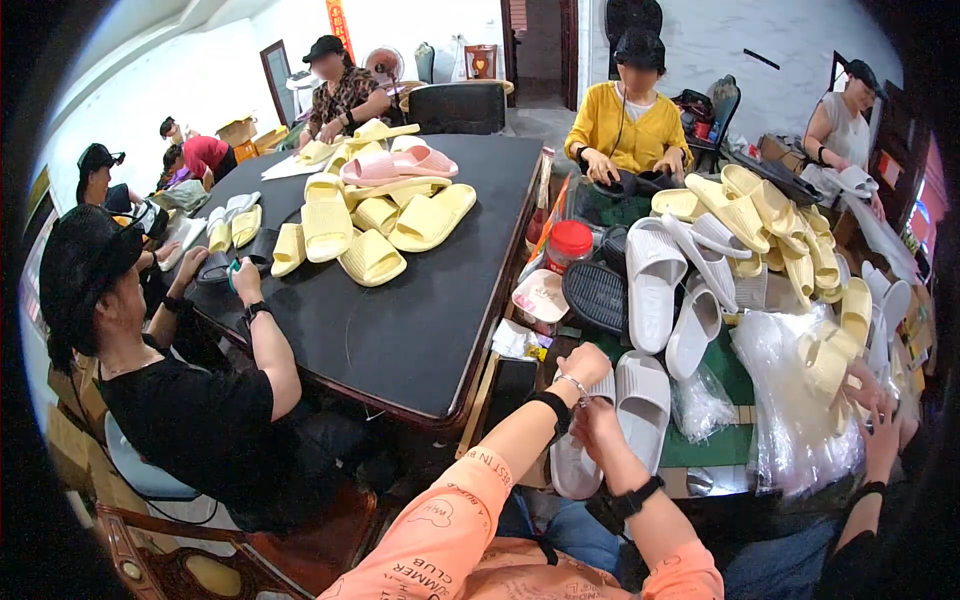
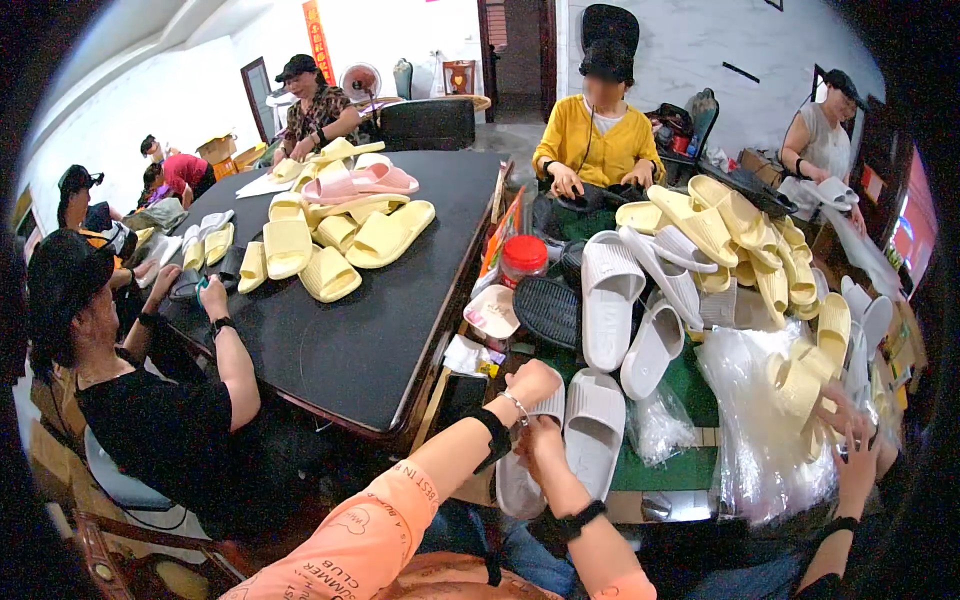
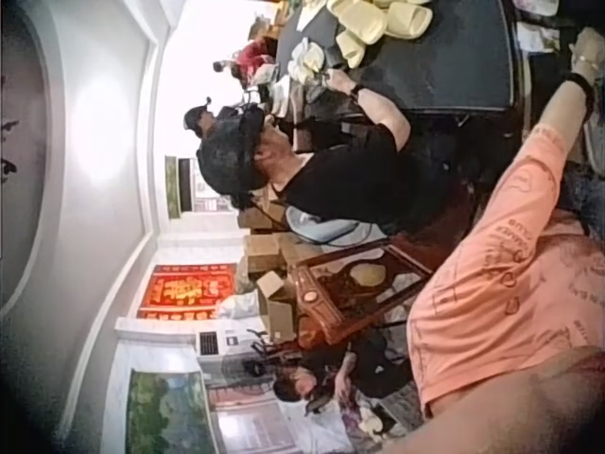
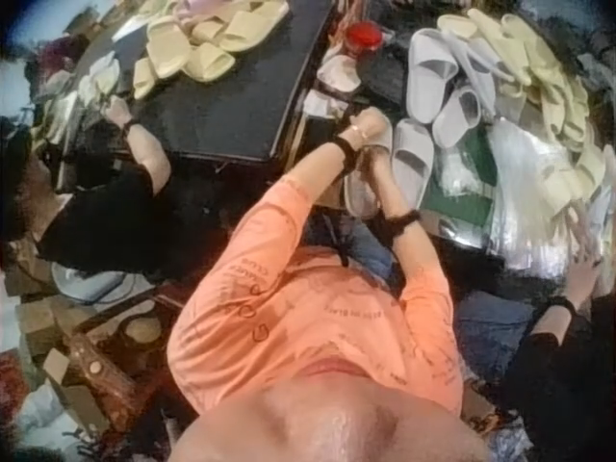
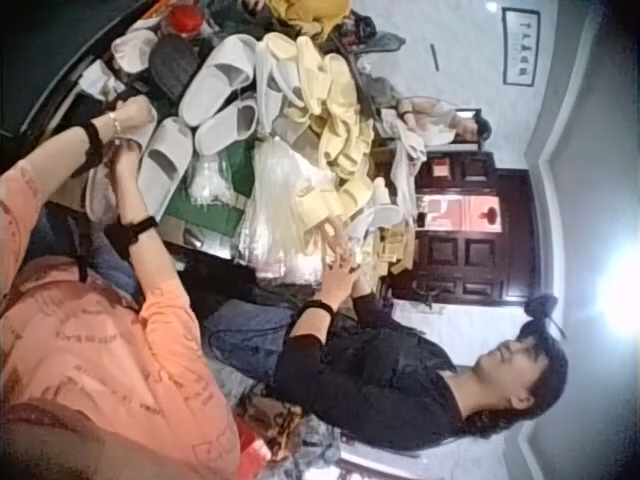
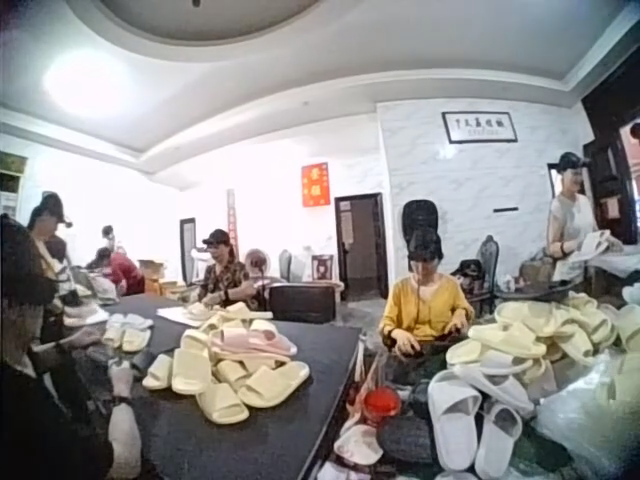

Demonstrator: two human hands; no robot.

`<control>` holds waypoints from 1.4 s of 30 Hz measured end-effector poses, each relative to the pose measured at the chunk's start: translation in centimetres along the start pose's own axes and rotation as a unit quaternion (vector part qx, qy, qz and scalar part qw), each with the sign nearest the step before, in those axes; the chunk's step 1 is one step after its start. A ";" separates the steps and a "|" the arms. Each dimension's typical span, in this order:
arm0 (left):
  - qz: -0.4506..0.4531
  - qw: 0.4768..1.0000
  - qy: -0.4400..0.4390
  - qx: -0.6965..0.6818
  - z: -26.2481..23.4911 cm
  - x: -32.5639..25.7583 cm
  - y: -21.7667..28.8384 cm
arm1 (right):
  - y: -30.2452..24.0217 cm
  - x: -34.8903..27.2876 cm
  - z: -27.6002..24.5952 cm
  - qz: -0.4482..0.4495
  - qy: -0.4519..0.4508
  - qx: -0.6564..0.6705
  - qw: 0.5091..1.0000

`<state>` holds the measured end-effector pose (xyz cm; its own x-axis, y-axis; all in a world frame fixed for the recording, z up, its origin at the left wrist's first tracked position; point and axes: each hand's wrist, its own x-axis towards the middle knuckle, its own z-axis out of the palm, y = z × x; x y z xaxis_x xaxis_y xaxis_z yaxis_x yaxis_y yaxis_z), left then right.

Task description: Trimming and sorting molded sandals and slides in a manufacturing environment.

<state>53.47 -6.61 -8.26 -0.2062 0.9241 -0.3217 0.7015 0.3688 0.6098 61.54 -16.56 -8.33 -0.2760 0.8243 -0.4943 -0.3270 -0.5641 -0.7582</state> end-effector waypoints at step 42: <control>0.335 0.926 -0.040 -0.167 4.0 -2.4 2.1 | -3.0 -17.9 -3.1 -0.376 0.046 -0.585 0.717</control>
<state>58.15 -8.45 -9.11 0.2599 0.9514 0.1653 0.4002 -0.2619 0.8782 70.21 -29.48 1.44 -0.3411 0.9044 0.2565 0.6443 0.4236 -0.6368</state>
